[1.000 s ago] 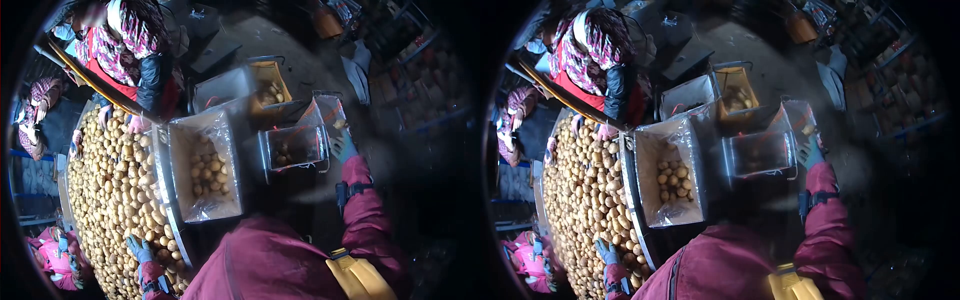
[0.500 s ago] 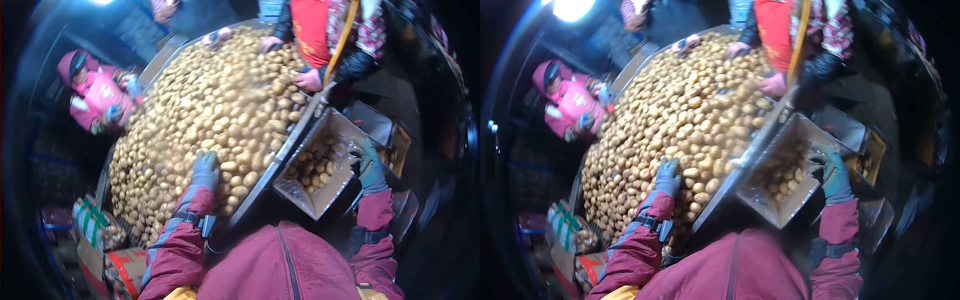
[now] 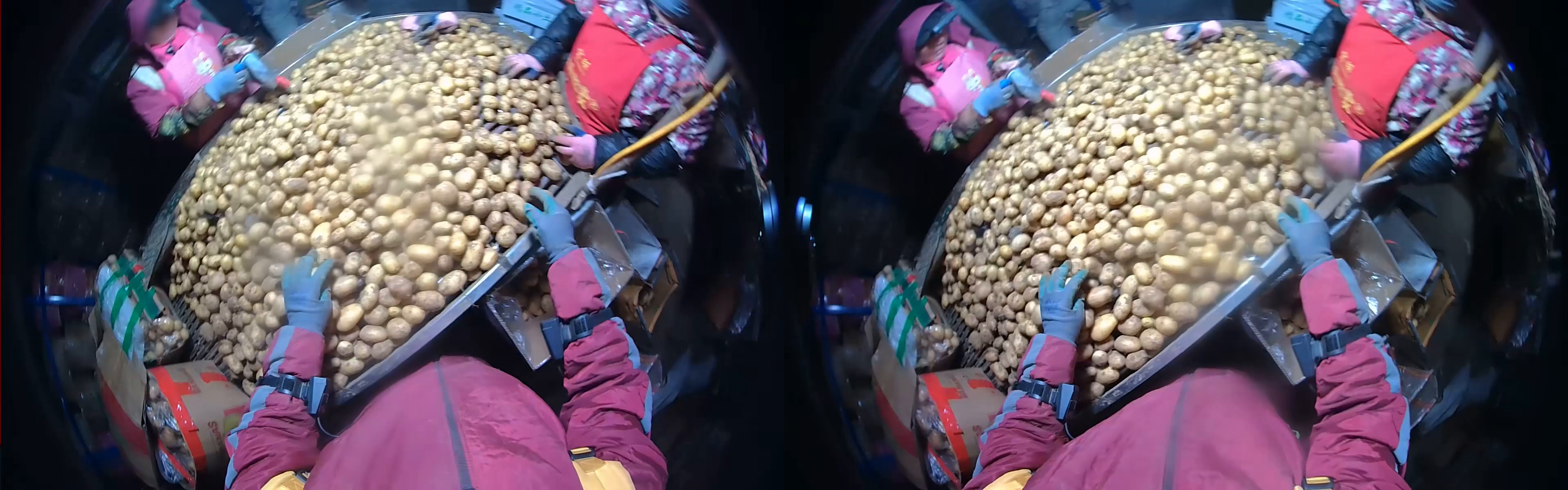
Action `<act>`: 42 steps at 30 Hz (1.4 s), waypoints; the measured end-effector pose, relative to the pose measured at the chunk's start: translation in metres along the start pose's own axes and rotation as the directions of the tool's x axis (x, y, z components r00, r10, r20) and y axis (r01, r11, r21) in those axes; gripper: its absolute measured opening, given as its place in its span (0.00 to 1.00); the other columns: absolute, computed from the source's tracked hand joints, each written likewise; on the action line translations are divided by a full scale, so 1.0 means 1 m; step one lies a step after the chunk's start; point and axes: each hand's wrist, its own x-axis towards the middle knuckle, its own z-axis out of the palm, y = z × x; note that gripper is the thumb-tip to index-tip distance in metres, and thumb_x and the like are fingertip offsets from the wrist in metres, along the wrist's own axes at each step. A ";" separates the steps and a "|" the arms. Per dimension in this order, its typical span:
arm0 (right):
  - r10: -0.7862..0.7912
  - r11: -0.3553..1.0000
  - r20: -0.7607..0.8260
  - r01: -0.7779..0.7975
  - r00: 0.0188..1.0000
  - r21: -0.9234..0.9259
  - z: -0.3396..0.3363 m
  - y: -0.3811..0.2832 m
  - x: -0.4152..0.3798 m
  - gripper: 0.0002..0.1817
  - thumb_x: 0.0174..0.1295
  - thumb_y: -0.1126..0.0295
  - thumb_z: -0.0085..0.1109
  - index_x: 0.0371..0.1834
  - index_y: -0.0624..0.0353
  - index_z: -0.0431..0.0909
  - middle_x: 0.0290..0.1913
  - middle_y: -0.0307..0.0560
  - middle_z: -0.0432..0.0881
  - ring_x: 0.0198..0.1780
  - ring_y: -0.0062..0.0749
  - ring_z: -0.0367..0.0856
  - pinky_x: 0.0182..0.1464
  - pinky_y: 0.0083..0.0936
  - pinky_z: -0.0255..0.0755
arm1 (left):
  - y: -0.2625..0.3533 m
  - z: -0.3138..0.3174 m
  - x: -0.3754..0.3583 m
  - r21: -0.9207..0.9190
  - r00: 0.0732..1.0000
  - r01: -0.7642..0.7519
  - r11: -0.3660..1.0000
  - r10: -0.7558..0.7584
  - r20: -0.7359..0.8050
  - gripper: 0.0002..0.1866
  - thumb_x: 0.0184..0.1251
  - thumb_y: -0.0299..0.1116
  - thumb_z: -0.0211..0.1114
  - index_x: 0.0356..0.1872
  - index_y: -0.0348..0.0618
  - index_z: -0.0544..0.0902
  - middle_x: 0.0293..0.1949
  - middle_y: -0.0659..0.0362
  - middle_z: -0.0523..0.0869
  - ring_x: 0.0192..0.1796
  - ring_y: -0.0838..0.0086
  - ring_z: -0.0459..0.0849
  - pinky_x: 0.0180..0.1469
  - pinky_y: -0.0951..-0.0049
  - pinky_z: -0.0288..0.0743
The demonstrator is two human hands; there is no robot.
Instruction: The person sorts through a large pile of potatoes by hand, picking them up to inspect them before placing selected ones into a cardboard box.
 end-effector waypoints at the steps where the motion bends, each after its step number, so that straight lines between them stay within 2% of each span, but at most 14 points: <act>1: -0.046 0.986 -0.008 0.044 0.999 -0.161 0.004 -0.006 0.005 0.31 0.62 0.58 0.69 0.67 0.60 0.78 0.58 0.57 0.86 0.57 0.43 0.85 0.61 0.32 0.76 | -0.005 -0.012 -0.006 -0.038 0.995 0.098 0.994 -0.096 0.037 0.37 0.54 0.28 0.72 0.69 0.62 0.77 0.70 0.53 0.75 0.72 0.53 0.71 0.77 0.46 0.56; 3: -0.014 0.881 0.084 0.052 0.996 -0.471 0.023 -0.008 0.012 0.33 0.59 0.55 0.68 0.66 0.59 0.78 0.59 0.61 0.85 0.59 0.50 0.84 0.63 0.36 0.75 | -0.024 -0.026 -0.022 -0.031 0.973 0.226 0.974 -0.224 0.045 0.39 0.60 0.29 0.70 0.76 0.58 0.71 0.73 0.49 0.71 0.75 0.51 0.67 0.79 0.52 0.56; 7: 0.004 0.877 0.006 0.000 1.000 -0.480 0.040 0.023 0.039 0.30 0.59 0.55 0.68 0.62 0.60 0.81 0.55 0.61 0.86 0.55 0.50 0.85 0.60 0.37 0.77 | -0.092 -0.022 -0.074 -0.203 0.832 0.502 0.841 -0.534 -0.152 0.40 0.67 0.37 0.70 0.79 0.45 0.64 0.76 0.41 0.66 0.77 0.47 0.65 0.78 0.55 0.58; 10: 0.091 0.988 0.086 -0.079 0.992 -0.136 0.053 -0.035 0.037 0.25 0.68 0.56 0.66 0.60 0.64 0.81 0.52 0.51 0.87 0.50 0.32 0.84 0.55 0.29 0.77 | -0.141 -0.009 -0.122 -0.431 0.546 0.731 0.529 -0.832 -0.095 0.43 0.68 0.45 0.70 0.78 0.38 0.62 0.72 0.35 0.69 0.72 0.42 0.69 0.75 0.55 0.64; 14: -0.002 0.987 0.107 -0.016 0.994 0.158 0.091 -0.056 0.043 0.23 0.72 0.59 0.63 0.62 0.62 0.80 0.53 0.45 0.87 0.43 0.27 0.86 0.47 0.24 0.81 | -0.176 0.031 -0.139 -0.322 0.467 0.841 0.434 -0.884 0.030 0.40 0.71 0.56 0.63 0.76 0.40 0.67 0.70 0.34 0.70 0.70 0.41 0.71 0.69 0.51 0.69; 19: 0.124 0.883 0.474 -0.315 0.872 0.349 0.171 -0.158 -0.008 0.19 0.73 0.60 0.61 0.62 0.57 0.82 0.47 0.40 0.89 0.31 0.23 0.86 0.31 0.17 0.80 | -0.127 0.007 -0.090 -0.182 0.704 0.690 0.701 -0.708 -0.057 0.34 0.71 0.55 0.63 0.71 0.45 0.72 0.68 0.39 0.73 0.67 0.42 0.74 0.67 0.49 0.70; 21: 0.062 0.939 0.652 -0.266 0.755 0.218 0.202 -0.178 -0.042 0.19 0.75 0.59 0.56 0.63 0.56 0.81 0.52 0.41 0.89 0.35 0.24 0.88 0.35 0.20 0.82 | -0.097 0.018 -0.065 -0.257 0.726 0.637 0.727 -0.678 -0.117 0.33 0.70 0.54 0.66 0.70 0.48 0.74 0.70 0.41 0.71 0.68 0.45 0.74 0.68 0.50 0.70; 25: 0.062 0.975 0.989 -0.221 0.136 -0.031 0.241 -0.226 -0.125 0.18 0.76 0.60 0.54 0.59 0.58 0.85 0.55 0.42 0.88 0.43 0.25 0.88 0.49 0.24 0.82 | -0.049 0.009 -0.035 -0.582 0.811 0.470 0.664 -0.585 -0.012 0.38 0.66 0.52 0.71 0.74 0.49 0.71 0.74 0.42 0.67 0.73 0.47 0.69 0.73 0.55 0.66; 29: -0.432 0.893 0.885 0.054 -0.173 0.446 0.267 -0.215 -0.191 0.19 0.71 0.70 0.60 0.65 0.56 0.79 0.62 0.53 0.82 0.60 0.41 0.83 0.60 0.33 0.79 | -0.033 -0.028 -0.074 -0.595 0.824 0.474 0.649 -0.565 0.040 0.43 0.63 0.47 0.75 0.76 0.43 0.66 0.78 0.43 0.61 0.79 0.51 0.62 0.76 0.56 0.63; 30: -0.677 0.582 0.673 0.343 -0.298 0.737 0.283 -0.191 -0.195 0.24 0.68 0.73 0.62 0.68 0.54 0.76 0.62 0.56 0.80 0.59 0.47 0.82 0.60 0.36 0.80 | -0.042 -0.030 -0.098 -0.406 0.813 0.518 0.753 -0.581 -0.043 0.45 0.61 0.47 0.77 0.76 0.42 0.66 0.77 0.42 0.62 0.78 0.49 0.63 0.76 0.54 0.62; 35: 0.201 0.978 0.951 -0.006 -0.235 -0.209 0.271 -0.254 -0.204 0.28 0.66 0.50 0.65 0.66 0.51 0.77 0.59 0.56 0.81 0.60 0.43 0.80 0.60 0.35 0.75 | -0.059 -0.031 -0.172 -0.162 0.700 0.706 0.689 -0.713 0.021 0.54 0.51 0.49 0.82 0.76 0.41 0.63 0.68 0.37 0.70 0.68 0.43 0.71 0.72 0.46 0.64; 39: -0.279 0.959 0.946 -0.003 -0.163 0.282 0.283 -0.197 -0.200 0.24 0.67 0.54 0.65 0.64 0.49 0.80 0.58 0.54 0.82 0.61 0.40 0.79 0.60 0.35 0.76 | -0.027 -0.023 -0.122 -0.396 0.635 0.738 0.547 -0.761 0.132 0.58 0.53 0.48 0.79 0.81 0.43 0.52 0.62 0.36 0.75 0.61 0.40 0.76 0.65 0.50 0.71; 41: -0.151 0.988 0.985 0.019 -0.078 0.153 0.276 -0.204 -0.179 0.23 0.69 0.56 0.63 0.65 0.49 0.79 0.57 0.53 0.82 0.60 0.38 0.80 0.60 0.34 0.77 | -0.034 0.015 -0.109 -0.372 0.760 0.608 0.702 -0.650 0.015 0.54 0.57 0.46 0.76 0.80 0.43 0.54 0.62 0.36 0.76 0.62 0.43 0.78 0.63 0.51 0.74; 42: -0.086 0.996 0.996 0.022 -0.034 0.087 0.273 -0.208 -0.169 0.22 0.70 0.56 0.62 0.65 0.49 0.79 0.56 0.52 0.83 0.60 0.37 0.80 0.60 0.33 0.77 | -0.024 0.012 -0.084 -0.443 0.655 0.718 0.537 -0.737 0.170 0.53 0.58 0.47 0.76 0.80 0.44 0.55 0.63 0.37 0.75 0.62 0.45 0.79 0.63 0.51 0.74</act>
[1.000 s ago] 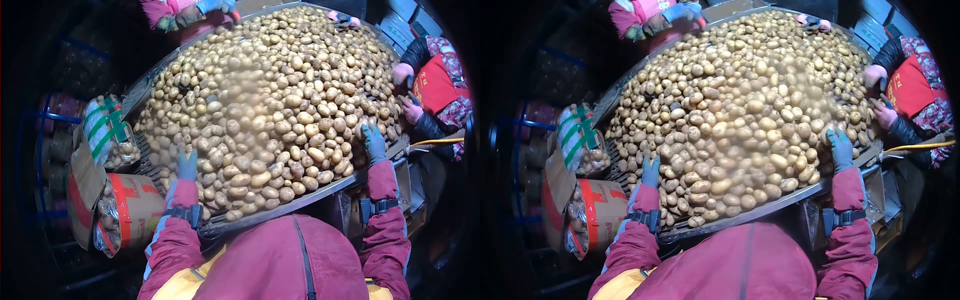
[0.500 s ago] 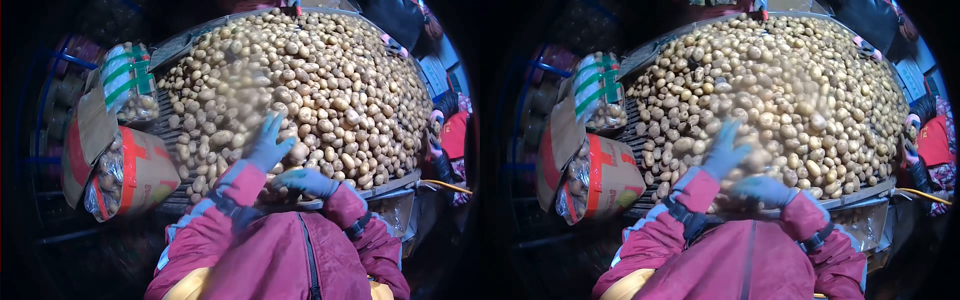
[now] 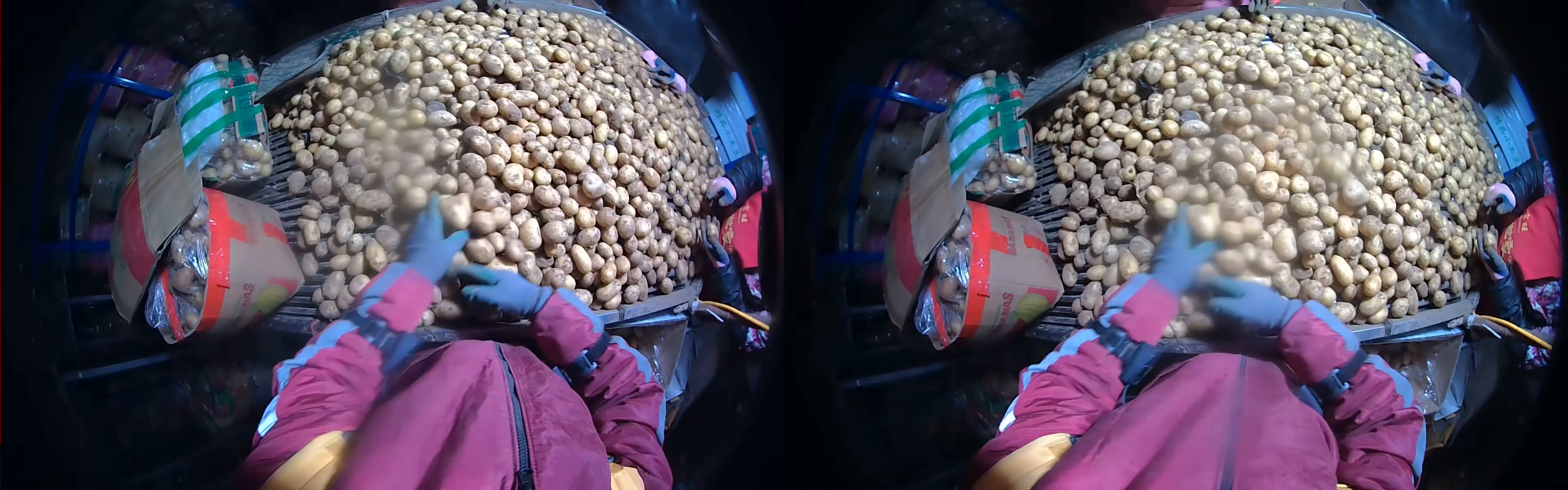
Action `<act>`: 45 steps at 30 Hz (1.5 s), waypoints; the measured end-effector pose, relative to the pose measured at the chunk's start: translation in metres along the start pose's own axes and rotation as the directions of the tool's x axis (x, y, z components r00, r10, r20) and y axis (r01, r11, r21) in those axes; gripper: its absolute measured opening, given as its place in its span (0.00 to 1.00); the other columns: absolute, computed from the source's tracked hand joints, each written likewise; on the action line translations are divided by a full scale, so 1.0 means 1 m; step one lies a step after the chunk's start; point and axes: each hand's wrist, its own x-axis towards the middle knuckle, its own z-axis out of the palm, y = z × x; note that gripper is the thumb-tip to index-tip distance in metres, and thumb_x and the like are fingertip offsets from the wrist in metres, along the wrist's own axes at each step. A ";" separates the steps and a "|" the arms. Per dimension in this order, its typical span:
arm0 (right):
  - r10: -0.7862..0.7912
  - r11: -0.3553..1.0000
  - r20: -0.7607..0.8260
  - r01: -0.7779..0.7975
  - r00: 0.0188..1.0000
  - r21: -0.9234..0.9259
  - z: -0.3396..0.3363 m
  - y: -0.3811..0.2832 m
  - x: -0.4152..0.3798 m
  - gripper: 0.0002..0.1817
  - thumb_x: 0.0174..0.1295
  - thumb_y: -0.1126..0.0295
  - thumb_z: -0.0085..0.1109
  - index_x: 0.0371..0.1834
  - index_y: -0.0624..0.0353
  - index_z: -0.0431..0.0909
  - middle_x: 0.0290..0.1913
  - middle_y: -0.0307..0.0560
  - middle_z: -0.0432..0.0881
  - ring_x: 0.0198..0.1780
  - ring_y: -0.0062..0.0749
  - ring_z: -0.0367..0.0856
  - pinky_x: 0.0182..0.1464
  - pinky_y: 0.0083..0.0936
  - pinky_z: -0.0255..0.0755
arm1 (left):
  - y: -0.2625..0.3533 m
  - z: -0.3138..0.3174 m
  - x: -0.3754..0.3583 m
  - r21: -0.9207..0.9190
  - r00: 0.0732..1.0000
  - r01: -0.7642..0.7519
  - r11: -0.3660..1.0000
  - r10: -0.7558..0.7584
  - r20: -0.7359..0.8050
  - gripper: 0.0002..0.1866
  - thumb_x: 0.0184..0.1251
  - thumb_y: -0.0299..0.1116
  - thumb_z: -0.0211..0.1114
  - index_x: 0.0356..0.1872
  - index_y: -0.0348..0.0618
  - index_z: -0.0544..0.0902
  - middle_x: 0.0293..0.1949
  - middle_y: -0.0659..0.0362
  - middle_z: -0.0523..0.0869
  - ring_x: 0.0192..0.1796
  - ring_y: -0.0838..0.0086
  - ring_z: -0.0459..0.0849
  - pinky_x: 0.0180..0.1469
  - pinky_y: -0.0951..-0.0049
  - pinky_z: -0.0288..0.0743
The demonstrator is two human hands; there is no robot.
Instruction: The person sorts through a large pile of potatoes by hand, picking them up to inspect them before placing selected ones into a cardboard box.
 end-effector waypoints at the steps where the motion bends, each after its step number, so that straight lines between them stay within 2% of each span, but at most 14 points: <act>1: 0.111 0.994 -0.046 -0.112 0.993 -0.011 -0.013 0.002 -0.003 0.23 0.70 0.56 0.62 0.66 0.49 0.79 0.56 0.51 0.84 0.59 0.37 0.81 0.60 0.33 0.78 | 0.030 0.004 0.007 -0.046 0.999 0.036 0.998 -0.037 -0.024 0.53 0.58 0.48 0.76 0.80 0.44 0.55 0.63 0.37 0.76 0.60 0.44 0.80 0.62 0.51 0.75; 3: 0.064 0.975 -0.171 -0.098 0.983 -0.202 -0.034 0.022 -0.008 0.24 0.70 0.56 0.61 0.67 0.49 0.78 0.55 0.49 0.86 0.56 0.35 0.84 0.59 0.31 0.78 | 0.034 0.051 0.025 -0.118 0.999 0.050 0.992 -0.048 0.019 0.50 0.63 0.48 0.72 0.81 0.45 0.53 0.66 0.37 0.74 0.64 0.46 0.79 0.63 0.52 0.75; 7: 0.118 0.992 -0.357 -0.096 0.926 0.079 -0.075 0.021 -0.009 0.25 0.70 0.59 0.63 0.68 0.50 0.78 0.57 0.42 0.85 0.52 0.30 0.85 0.56 0.26 0.79 | 0.098 0.010 0.026 -0.391 0.980 0.012 0.920 0.067 0.188 0.29 0.74 0.42 0.65 0.71 0.42 0.73 0.71 0.45 0.73 0.71 0.53 0.75 0.72 0.62 0.69; 9: -0.020 0.995 -0.507 0.068 0.862 0.078 -0.099 0.010 -0.017 0.25 0.72 0.64 0.61 0.70 0.59 0.75 0.59 0.42 0.84 0.51 0.26 0.85 0.54 0.25 0.79 | 0.053 0.007 0.036 -0.242 0.943 -0.331 0.912 0.313 -0.109 0.24 0.72 0.38 0.67 0.65 0.40 0.79 0.66 0.46 0.78 0.67 0.54 0.78 0.69 0.63 0.71; 11: 0.089 0.872 -0.594 0.226 0.800 0.435 -0.109 -0.010 -0.038 0.22 0.71 0.63 0.61 0.66 0.59 0.79 0.58 0.42 0.85 0.46 0.21 0.84 0.48 0.22 0.81 | -0.016 -0.031 0.053 -0.359 0.964 -0.262 0.896 0.227 -0.138 0.25 0.65 0.32 0.72 0.63 0.41 0.81 0.66 0.45 0.79 0.66 0.57 0.80 0.69 0.63 0.73; 14: 0.125 0.896 -0.537 0.137 0.835 0.422 -0.110 -0.012 -0.073 0.19 0.75 0.60 0.57 0.61 0.59 0.82 0.54 0.43 0.87 0.45 0.21 0.85 0.42 0.20 0.80 | -0.092 -0.082 0.051 0.242 0.926 -0.219 0.945 0.279 -0.252 0.28 0.58 0.30 0.72 0.62 0.44 0.80 0.61 0.47 0.82 0.64 0.50 0.79 0.68 0.56 0.72; 18: 0.157 0.877 -0.514 0.120 0.843 0.465 -0.088 0.009 -0.073 0.22 0.77 0.61 0.53 0.64 0.66 0.79 0.54 0.49 0.88 0.51 0.30 0.88 0.44 0.24 0.86 | -0.106 -0.079 0.054 0.521 0.985 -0.071 0.851 0.142 -0.097 0.34 0.56 0.36 0.76 0.66 0.43 0.79 0.64 0.44 0.81 0.65 0.55 0.80 0.68 0.59 0.73; 24: 0.217 0.809 -0.338 0.025 0.916 0.587 -0.051 0.018 -0.058 0.26 0.76 0.53 0.54 0.68 0.60 0.76 0.55 0.44 0.85 0.49 0.27 0.86 0.51 0.28 0.83 | -0.009 -0.088 0.030 -0.492 0.994 0.109 0.864 -0.087 0.068 0.30 0.61 0.39 0.75 0.65 0.41 0.80 0.47 0.56 0.88 0.40 0.74 0.84 0.45 0.73 0.83; 26: 0.200 0.648 -0.207 0.029 0.958 0.761 -0.036 0.019 -0.050 0.28 0.77 0.52 0.52 0.72 0.58 0.72 0.59 0.43 0.84 0.50 0.28 0.85 0.51 0.29 0.82 | 0.051 -0.084 0.002 -0.411 0.876 0.366 0.835 -0.160 0.455 0.29 0.66 0.39 0.72 0.67 0.43 0.79 0.49 0.59 0.87 0.45 0.76 0.84 0.49 0.73 0.82; 27: 0.149 0.490 -0.108 0.021 0.983 0.872 -0.029 0.016 -0.047 0.28 0.78 0.51 0.51 0.72 0.57 0.71 0.60 0.44 0.83 0.50 0.28 0.85 0.50 0.31 0.82 | 0.033 -0.050 -0.005 -0.413 0.905 -0.012 0.911 0.186 0.383 0.28 0.68 0.41 0.72 0.67 0.43 0.79 0.52 0.57 0.86 0.51 0.74 0.84 0.56 0.70 0.80; 28: 0.236 0.460 -0.162 0.037 0.958 0.887 -0.019 -0.014 -0.055 0.25 0.77 0.52 0.52 0.66 0.58 0.75 0.55 0.43 0.85 0.49 0.31 0.85 0.46 0.32 0.83 | 0.064 -0.050 -0.018 -0.537 0.884 0.094 0.839 0.178 0.433 0.28 0.69 0.42 0.72 0.67 0.42 0.79 0.56 0.53 0.85 0.57 0.71 0.83 0.61 0.69 0.78; 36: 0.258 0.451 -0.198 0.063 0.946 0.890 -0.011 0.054 -0.082 0.23 0.72 0.55 0.56 0.55 0.67 0.81 0.45 0.50 0.87 0.43 0.39 0.87 0.44 0.36 0.83 | 0.052 0.032 -0.009 0.176 0.915 -0.398 0.900 0.376 0.147 0.29 0.63 0.46 0.72 0.63 0.43 0.82 0.51 0.45 0.86 0.55 0.53 0.84 0.58 0.58 0.77; 41: 0.152 0.524 -0.316 0.195 0.936 0.829 -0.005 0.067 -0.099 0.23 0.72 0.59 0.55 0.57 0.70 0.80 0.49 0.56 0.87 0.52 0.43 0.86 0.58 0.39 0.80 | 0.042 0.031 -0.006 -0.507 0.926 0.201 0.838 0.007 0.378 0.31 0.61 0.43 0.77 0.64 0.43 0.81 0.51 0.54 0.87 0.48 0.71 0.86 0.46 0.70 0.80; 45: 0.186 0.483 -0.320 0.197 0.929 0.853 0.004 0.068 -0.111 0.23 0.74 0.57 0.56 0.57 0.68 0.81 0.50 0.56 0.87 0.50 0.41 0.87 0.53 0.37 0.82 | 0.121 -0.016 -0.041 -0.587 0.766 0.547 0.597 -0.074 0.638 0.28 0.63 0.31 0.75 0.65 0.40 0.80 0.56 0.58 0.85 0.51 0.73 0.86 0.45 0.78 0.82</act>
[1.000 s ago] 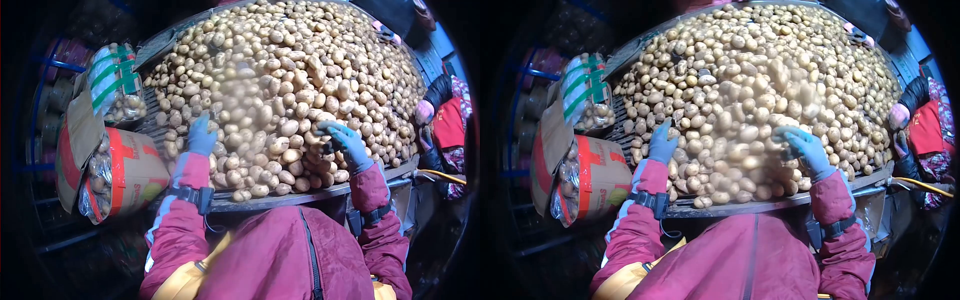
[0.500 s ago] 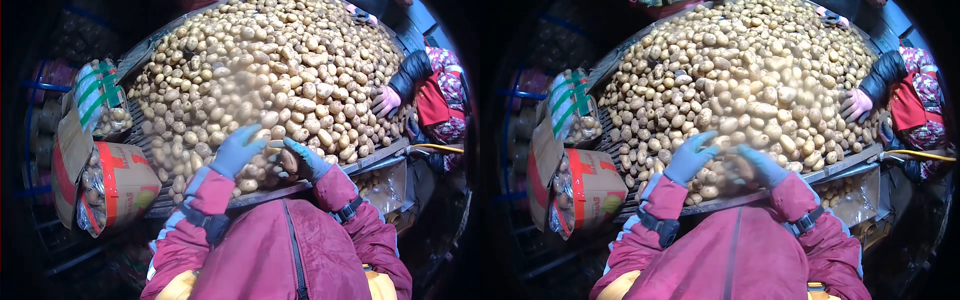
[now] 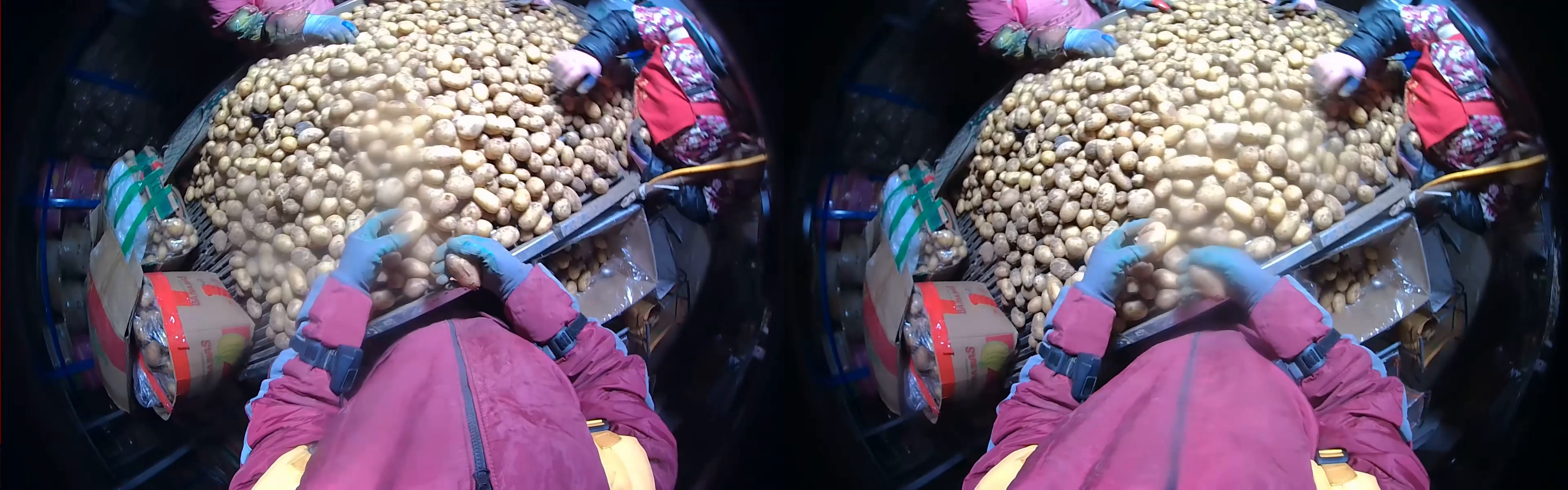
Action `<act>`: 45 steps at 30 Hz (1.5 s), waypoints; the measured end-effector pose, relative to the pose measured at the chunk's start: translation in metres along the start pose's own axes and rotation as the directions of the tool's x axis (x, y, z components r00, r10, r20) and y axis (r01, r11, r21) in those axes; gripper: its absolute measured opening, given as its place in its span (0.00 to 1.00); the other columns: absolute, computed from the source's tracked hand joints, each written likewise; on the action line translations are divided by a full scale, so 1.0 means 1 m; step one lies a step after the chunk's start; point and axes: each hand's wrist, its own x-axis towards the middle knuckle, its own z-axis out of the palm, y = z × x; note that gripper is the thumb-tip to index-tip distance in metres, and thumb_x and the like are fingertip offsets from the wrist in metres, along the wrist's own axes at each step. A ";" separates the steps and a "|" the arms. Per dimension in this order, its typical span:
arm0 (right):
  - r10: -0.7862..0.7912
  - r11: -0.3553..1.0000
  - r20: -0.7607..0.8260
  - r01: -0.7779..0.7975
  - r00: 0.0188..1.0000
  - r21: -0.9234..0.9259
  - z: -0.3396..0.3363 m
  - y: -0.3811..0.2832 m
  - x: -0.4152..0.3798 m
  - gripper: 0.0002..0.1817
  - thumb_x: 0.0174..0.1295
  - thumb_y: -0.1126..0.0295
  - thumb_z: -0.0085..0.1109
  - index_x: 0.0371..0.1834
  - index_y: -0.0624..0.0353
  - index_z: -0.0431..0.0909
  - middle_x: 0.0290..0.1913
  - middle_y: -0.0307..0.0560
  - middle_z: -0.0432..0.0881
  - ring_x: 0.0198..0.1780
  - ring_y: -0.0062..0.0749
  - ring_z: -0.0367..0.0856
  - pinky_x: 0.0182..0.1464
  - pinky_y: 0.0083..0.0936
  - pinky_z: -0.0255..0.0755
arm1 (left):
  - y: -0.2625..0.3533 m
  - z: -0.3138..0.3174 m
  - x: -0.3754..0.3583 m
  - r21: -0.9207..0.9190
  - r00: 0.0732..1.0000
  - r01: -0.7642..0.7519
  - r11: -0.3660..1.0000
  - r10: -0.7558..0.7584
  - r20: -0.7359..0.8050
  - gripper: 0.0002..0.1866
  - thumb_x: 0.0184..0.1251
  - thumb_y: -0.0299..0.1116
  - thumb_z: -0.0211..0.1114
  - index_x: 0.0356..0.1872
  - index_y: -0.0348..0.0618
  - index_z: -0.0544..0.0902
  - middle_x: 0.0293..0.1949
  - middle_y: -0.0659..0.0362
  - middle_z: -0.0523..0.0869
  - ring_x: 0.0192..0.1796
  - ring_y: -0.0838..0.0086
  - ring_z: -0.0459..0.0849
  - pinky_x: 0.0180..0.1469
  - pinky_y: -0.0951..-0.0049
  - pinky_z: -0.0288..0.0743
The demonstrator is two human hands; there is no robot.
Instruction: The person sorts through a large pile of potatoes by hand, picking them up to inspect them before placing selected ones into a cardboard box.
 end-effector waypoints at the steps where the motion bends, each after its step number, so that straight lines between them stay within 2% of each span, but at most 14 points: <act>1: -0.006 0.999 -0.021 0.005 1.000 -0.053 0.008 -0.006 -0.007 0.23 0.74 0.55 0.56 0.57 0.67 0.81 0.50 0.56 0.87 0.50 0.40 0.87 0.52 0.37 0.83 | -0.002 0.008 -0.005 -0.035 0.999 0.009 0.999 -0.007 0.041 0.27 0.63 0.30 0.75 0.65 0.40 0.80 0.56 0.57 0.85 0.52 0.73 0.86 0.46 0.77 0.82; 3: 0.018 0.999 -0.014 -0.018 1.000 -0.039 0.020 -0.012 -0.020 0.27 0.74 0.49 0.57 0.58 0.65 0.80 0.47 0.51 0.88 0.44 0.35 0.86 0.45 0.31 0.83 | -0.020 0.023 -0.005 -0.058 0.995 -0.036 0.998 0.041 0.096 0.25 0.66 0.30 0.72 0.64 0.40 0.82 0.57 0.56 0.86 0.55 0.72 0.85 0.52 0.74 0.82; 6: -0.013 1.000 -0.050 0.013 0.999 -0.006 0.032 -0.022 -0.043 0.16 0.74 0.58 0.59 0.54 0.59 0.83 0.45 0.41 0.84 0.43 0.26 0.81 0.44 0.25 0.77 | -0.027 0.048 -0.006 0.042 0.984 -0.098 0.994 0.091 0.151 0.21 0.68 0.30 0.70 0.62 0.39 0.84 0.57 0.54 0.87 0.58 0.72 0.84 0.56 0.72 0.80; 11: -0.053 0.998 -0.092 0.049 0.994 -0.042 0.010 -0.006 -0.068 0.20 0.74 0.55 0.59 0.56 0.60 0.78 0.38 0.39 0.83 0.34 0.20 0.81 0.33 0.20 0.77 | -0.039 0.076 0.004 0.168 0.986 -0.118 0.979 0.096 0.135 0.13 0.69 0.30 0.66 0.51 0.36 0.89 0.46 0.57 0.91 0.47 0.75 0.87 0.53 0.75 0.80; 16: -0.058 0.998 -0.087 0.056 0.995 -0.027 -0.029 0.003 -0.093 0.23 0.77 0.52 0.54 0.60 0.60 0.75 0.40 0.47 0.85 0.30 0.33 0.85 0.31 0.27 0.80 | -0.052 0.099 0.018 0.332 0.902 -0.373 0.866 0.255 0.348 0.19 0.74 0.38 0.64 0.58 0.37 0.84 0.54 0.57 0.88 0.51 0.72 0.86 0.54 0.74 0.81; 18: -0.088 0.996 -0.121 0.085 0.989 -0.028 -0.046 0.011 -0.104 0.26 0.77 0.49 0.52 0.63 0.61 0.74 0.40 0.51 0.85 0.30 0.40 0.87 0.31 0.30 0.82 | -0.051 0.113 0.025 0.147 0.946 0.027 0.989 -0.072 0.315 0.21 0.74 0.39 0.65 0.61 0.38 0.83 0.57 0.56 0.87 0.54 0.71 0.86 0.56 0.73 0.81; 22: -0.096 0.995 -0.237 0.103 0.967 0.016 -0.051 0.007 -0.140 0.30 0.79 0.44 0.45 0.61 0.62 0.75 0.38 0.55 0.86 0.29 0.45 0.88 0.29 0.32 0.83 | -0.066 0.160 0.011 0.505 0.845 -0.448 0.738 0.163 0.510 0.25 0.75 0.44 0.64 0.64 0.36 0.82 0.57 0.57 0.85 0.59 0.74 0.82 0.63 0.74 0.75; 25: -0.161 0.984 -0.228 0.173 0.960 0.032 -0.062 0.014 -0.162 0.35 0.79 0.40 0.40 0.58 0.65 0.77 0.38 0.59 0.87 0.29 0.47 0.88 0.30 0.33 0.83 | -0.044 0.186 0.003 0.421 0.865 -0.101 0.901 -0.129 0.484 0.22 0.75 0.39 0.63 0.63 0.36 0.82 0.54 0.57 0.87 0.55 0.75 0.83 0.59 0.76 0.75; 31: -0.235 0.961 -0.050 0.240 0.971 0.136 -0.078 0.023 -0.179 0.41 0.78 0.36 0.32 0.58 0.68 0.79 0.44 0.62 0.88 0.28 0.39 0.86 0.30 0.30 0.81 | -0.071 0.186 0.043 0.418 0.921 0.146 0.897 -0.277 0.273 0.27 0.78 0.52 0.53 0.55 0.38 0.86 0.42 0.60 0.90 0.39 0.75 0.86 0.36 0.78 0.75; 33: -0.414 0.903 -0.125 0.390 0.902 -0.180 -0.060 0.014 -0.206 0.36 0.80 0.42 0.36 0.56 0.67 0.80 0.42 0.57 0.88 0.24 0.30 0.83 0.26 0.22 0.76 | -0.078 0.190 0.055 0.299 0.899 0.168 0.939 -0.270 0.346 0.28 0.79 0.54 0.53 0.55 0.37 0.85 0.44 0.58 0.91 0.38 0.74 0.87 0.35 0.77 0.77; 39: -0.418 0.908 -0.296 0.385 0.859 -0.164 -0.074 0.027 -0.223 0.28 0.81 0.50 0.43 0.55 0.67 0.81 0.38 0.54 0.88 0.23 0.30 0.84 0.24 0.21 0.75 | -0.072 0.219 0.038 0.290 0.887 0.132 0.948 -0.243 0.391 0.30 0.78 0.56 0.55 0.57 0.36 0.84 0.49 0.55 0.90 0.46 0.71 0.89 0.43 0.75 0.82; 40: -0.391 0.918 -0.329 0.387 0.859 -0.081 -0.078 0.030 -0.222 0.29 0.80 0.48 0.43 0.55 0.66 0.81 0.38 0.54 0.87 0.25 0.32 0.85 0.25 0.22 0.76 | -0.073 0.221 0.038 0.283 0.878 0.112 0.953 -0.228 0.421 0.30 0.78 0.56 0.56 0.57 0.36 0.83 0.49 0.55 0.90 0.47 0.71 0.89 0.44 0.75 0.83; 41: -0.362 0.921 -0.360 0.390 0.860 0.004 -0.084 0.038 -0.217 0.30 0.80 0.46 0.42 0.55 0.66 0.81 0.39 0.53 0.87 0.27 0.33 0.86 0.26 0.23 0.77 | -0.081 0.228 0.039 0.188 0.908 0.078 0.979 -0.148 0.391 0.22 0.78 0.50 0.57 0.55 0.42 0.84 0.44 0.58 0.87 0.38 0.78 0.85 0.28 0.78 0.79; 45: -0.297 0.819 -0.492 0.484 0.818 0.309 -0.093 0.058 -0.209 0.29 0.78 0.45 0.45 0.54 0.63 0.81 0.39 0.53 0.86 0.32 0.34 0.87 0.31 0.27 0.79 | -0.069 0.254 0.024 0.279 0.878 0.236 0.931 -0.328 0.350 0.21 0.79 0.48 0.56 0.58 0.43 0.84 0.45 0.59 0.87 0.42 0.77 0.84 0.34 0.71 0.83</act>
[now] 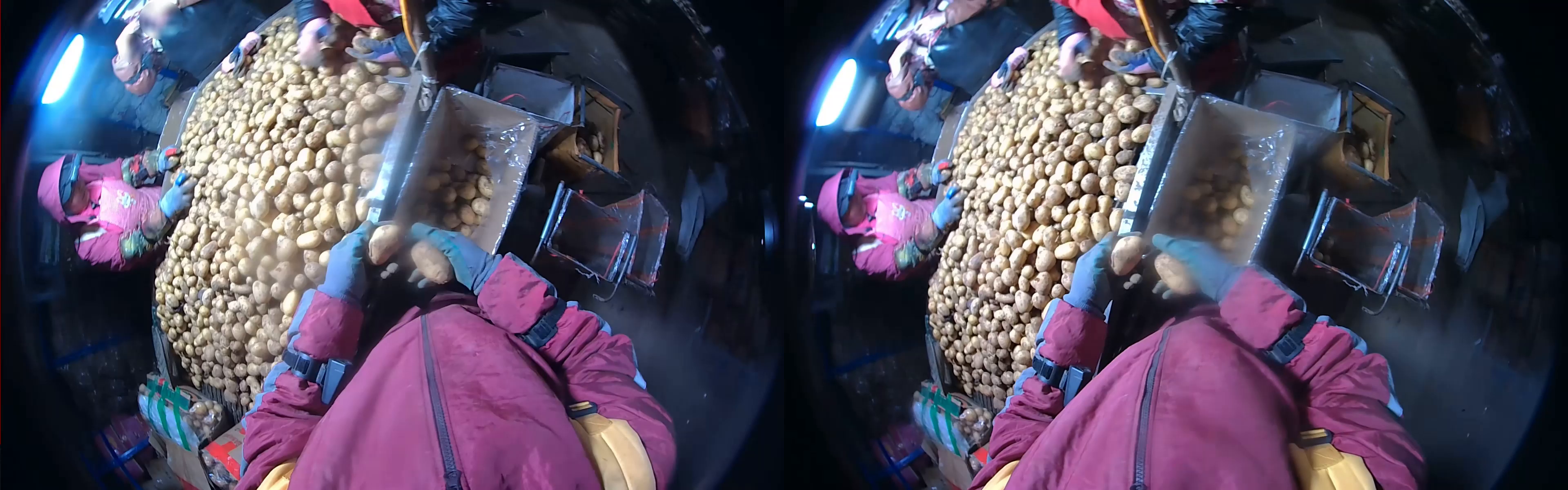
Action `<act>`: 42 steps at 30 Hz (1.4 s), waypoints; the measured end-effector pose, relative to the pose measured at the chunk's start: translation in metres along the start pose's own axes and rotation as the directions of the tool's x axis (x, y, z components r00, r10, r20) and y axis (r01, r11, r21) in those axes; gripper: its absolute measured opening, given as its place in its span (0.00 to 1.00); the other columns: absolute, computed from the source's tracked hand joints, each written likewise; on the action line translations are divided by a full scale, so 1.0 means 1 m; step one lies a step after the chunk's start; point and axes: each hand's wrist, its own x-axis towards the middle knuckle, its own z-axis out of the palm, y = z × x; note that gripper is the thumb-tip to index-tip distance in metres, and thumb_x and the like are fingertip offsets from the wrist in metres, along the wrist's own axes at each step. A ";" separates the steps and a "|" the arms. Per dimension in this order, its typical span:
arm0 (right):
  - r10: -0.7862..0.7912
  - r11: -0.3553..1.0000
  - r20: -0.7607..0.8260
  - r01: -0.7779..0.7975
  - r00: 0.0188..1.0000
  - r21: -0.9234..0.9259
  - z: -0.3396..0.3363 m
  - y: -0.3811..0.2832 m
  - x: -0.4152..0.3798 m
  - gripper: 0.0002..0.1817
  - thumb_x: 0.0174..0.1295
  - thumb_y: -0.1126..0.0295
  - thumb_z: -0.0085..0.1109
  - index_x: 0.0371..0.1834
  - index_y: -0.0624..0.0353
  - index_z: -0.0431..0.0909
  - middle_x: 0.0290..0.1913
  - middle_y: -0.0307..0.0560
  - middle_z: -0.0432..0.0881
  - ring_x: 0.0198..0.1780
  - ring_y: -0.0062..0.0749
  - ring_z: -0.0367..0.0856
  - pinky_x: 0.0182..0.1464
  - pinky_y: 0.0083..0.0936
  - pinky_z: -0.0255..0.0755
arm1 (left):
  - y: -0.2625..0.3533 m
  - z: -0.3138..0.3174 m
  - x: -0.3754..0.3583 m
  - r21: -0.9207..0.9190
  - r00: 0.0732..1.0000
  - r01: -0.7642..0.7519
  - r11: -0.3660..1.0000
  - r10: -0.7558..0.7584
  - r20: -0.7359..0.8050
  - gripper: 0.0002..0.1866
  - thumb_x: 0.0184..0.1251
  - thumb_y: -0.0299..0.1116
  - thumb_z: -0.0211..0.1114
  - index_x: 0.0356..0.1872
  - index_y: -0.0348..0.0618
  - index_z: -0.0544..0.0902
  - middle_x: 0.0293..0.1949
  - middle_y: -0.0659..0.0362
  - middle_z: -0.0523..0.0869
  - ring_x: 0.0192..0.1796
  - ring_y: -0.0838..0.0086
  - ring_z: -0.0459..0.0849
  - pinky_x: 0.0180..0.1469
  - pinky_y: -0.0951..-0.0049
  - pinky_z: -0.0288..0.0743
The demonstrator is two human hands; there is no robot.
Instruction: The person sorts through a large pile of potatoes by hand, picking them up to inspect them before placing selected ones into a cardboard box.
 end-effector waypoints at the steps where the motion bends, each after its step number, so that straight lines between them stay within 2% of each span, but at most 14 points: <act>1: -0.288 0.929 0.136 0.311 0.948 -0.202 -0.001 0.004 0.005 0.28 0.78 0.45 0.48 0.54 0.61 0.81 0.37 0.51 0.86 0.32 0.33 0.86 0.31 0.27 0.77 | 0.002 0.010 -0.006 0.092 0.999 -0.050 0.995 0.048 0.021 0.22 0.79 0.48 0.56 0.58 0.42 0.84 0.45 0.59 0.87 0.42 0.77 0.84 0.35 0.71 0.83; 2: -0.507 0.724 0.315 0.595 0.802 -0.349 -0.002 0.007 0.012 0.26 0.77 0.45 0.50 0.53 0.59 0.81 0.36 0.49 0.85 0.31 0.31 0.84 0.30 0.28 0.76 | 0.004 0.022 -0.013 0.181 0.994 -0.102 0.978 0.094 0.049 0.22 0.80 0.47 0.56 0.58 0.41 0.85 0.45 0.60 0.86 0.42 0.78 0.83 0.36 0.72 0.83; 7: -0.178 0.974 0.124 0.193 0.976 -0.116 -0.029 0.027 0.003 0.19 0.75 0.48 0.58 0.52 0.51 0.82 0.29 0.33 0.79 0.29 0.19 0.76 0.32 0.20 0.68 | -0.001 0.064 -0.017 0.528 0.988 -0.156 0.835 0.122 0.099 0.21 0.81 0.45 0.55 0.60 0.42 0.86 0.43 0.61 0.88 0.36 0.79 0.81 0.41 0.78 0.77; 8: -0.154 0.987 0.087 0.158 0.984 -0.036 -0.030 0.029 -0.005 0.18 0.74 0.49 0.59 0.52 0.51 0.82 0.29 0.33 0.79 0.30 0.18 0.76 0.33 0.19 0.68 | -0.012 0.061 -0.003 0.520 0.936 -0.344 0.782 0.241 0.256 0.21 0.80 0.45 0.56 0.61 0.43 0.86 0.42 0.60 0.89 0.35 0.79 0.81 0.41 0.78 0.77; 11: -0.145 0.976 0.053 0.135 0.988 0.168 -0.023 0.015 -0.035 0.19 0.72 0.53 0.64 0.55 0.55 0.82 0.35 0.35 0.84 0.37 0.18 0.79 0.37 0.17 0.69 | -0.026 0.068 0.010 0.438 0.927 -0.289 0.851 0.135 0.349 0.22 0.80 0.45 0.58 0.61 0.40 0.85 0.44 0.59 0.89 0.38 0.79 0.83 0.43 0.75 0.79; 15: -0.413 0.890 0.036 0.412 0.910 -0.195 -0.099 0.020 -0.046 0.21 0.72 0.53 0.64 0.55 0.60 0.84 0.52 0.44 0.87 0.55 0.30 0.84 0.58 0.26 0.76 | -0.040 0.075 0.018 0.489 0.884 -0.324 0.810 0.075 0.462 0.25 0.79 0.47 0.60 0.65 0.39 0.81 0.46 0.57 0.90 0.38 0.77 0.86 0.41 0.74 0.81; 19: -0.438 0.893 -0.448 0.321 0.780 -0.314 -0.153 -0.021 -0.141 0.20 0.67 0.57 0.71 0.53 0.60 0.85 0.42 0.41 0.89 0.43 0.24 0.87 0.45 0.20 0.81 | -0.028 0.087 0.003 0.471 0.901 -0.200 0.859 -0.027 0.432 0.27 0.79 0.49 0.58 0.68 0.41 0.79 0.54 0.52 0.88 0.37 0.72 0.88 0.39 0.74 0.82; 21: -0.646 0.724 -0.445 0.315 0.620 -0.613 -0.215 -0.018 -0.160 0.21 0.65 0.62 0.72 0.58 0.60 0.83 0.42 0.42 0.88 0.44 0.24 0.87 0.46 0.19 0.81 | -0.026 0.081 0.002 0.513 0.925 -0.194 0.836 -0.019 0.381 0.30 0.78 0.54 0.57 0.69 0.43 0.78 0.58 0.52 0.87 0.38 0.71 0.89 0.40 0.74 0.83; 26: -0.608 0.731 -0.583 0.092 0.539 -0.676 -0.236 -0.052 -0.181 0.20 0.68 0.66 0.69 0.60 0.63 0.82 0.48 0.41 0.87 0.44 0.24 0.85 0.47 0.20 0.78 | -0.028 0.053 0.002 0.521 0.954 -0.201 0.829 0.044 0.297 0.30 0.77 0.56 0.56 0.68 0.45 0.79 0.58 0.54 0.87 0.43 0.68 0.90 0.46 0.69 0.83; 29: -0.687 0.724 -0.473 0.472 0.551 -0.502 -0.247 -0.056 -0.124 0.17 0.71 0.63 0.64 0.58 0.61 0.84 0.47 0.42 0.88 0.42 0.25 0.86 0.43 0.21 0.78 | -0.022 0.032 -0.010 0.445 0.970 -0.193 0.874 0.102 0.221 0.26 0.78 0.51 0.57 0.66 0.44 0.80 0.56 0.55 0.88 0.44 0.69 0.90 0.45 0.71 0.84; 35: -0.451 0.785 -0.085 0.349 0.888 -0.513 -0.092 -0.063 -0.004 0.17 0.75 0.63 0.55 0.57 0.61 0.84 0.49 0.48 0.89 0.38 0.29 0.89 0.39 0.24 0.83 | -0.023 -0.039 -0.042 0.219 0.975 -0.205 0.954 0.219 -0.043 0.18 0.77 0.40 0.64 0.58 0.40 0.85 0.46 0.60 0.90 0.38 0.75 0.87 0.40 0.77 0.81; 36: -0.379 0.798 -0.022 0.315 0.925 -0.514 -0.064 -0.057 0.014 0.17 0.75 0.64 0.54 0.57 0.62 0.84 0.49 0.48 0.89 0.36 0.30 0.89 0.39 0.23 0.83 | -0.042 -0.067 -0.037 0.368 0.914 -0.380 0.848 0.406 0.007 0.18 0.77 0.41 0.63 0.58 0.39 0.85 0.47 0.59 0.90 0.39 0.74 0.87 0.41 0.76 0.81; 38: -0.273 0.791 0.081 0.272 0.959 -0.548 -0.009 -0.044 0.034 0.17 0.75 0.65 0.54 0.58 0.64 0.83 0.48 0.49 0.89 0.34 0.30 0.89 0.39 0.23 0.83 | -0.049 -0.097 -0.063 0.103 0.956 -0.250 0.963 0.262 -0.129 0.19 0.78 0.42 0.62 0.59 0.40 0.84 0.51 0.57 0.89 0.44 0.73 0.87 0.45 0.72 0.83; 42: -0.074 0.756 0.193 0.181 0.978 -0.629 0.065 -0.009 0.067 0.18 0.75 0.62 0.56 0.56 0.64 0.84 0.46 0.49 0.90 0.32 0.27 0.88 0.34 0.19 0.79 | -0.089 -0.194 -0.118 0.305 0.776 -0.287 0.908 0.407 -0.481 0.20 0.79 0.41 0.58 0.63 0.43 0.83 0.55 0.58 0.88 0.47 0.77 0.87 0.50 0.73 0.82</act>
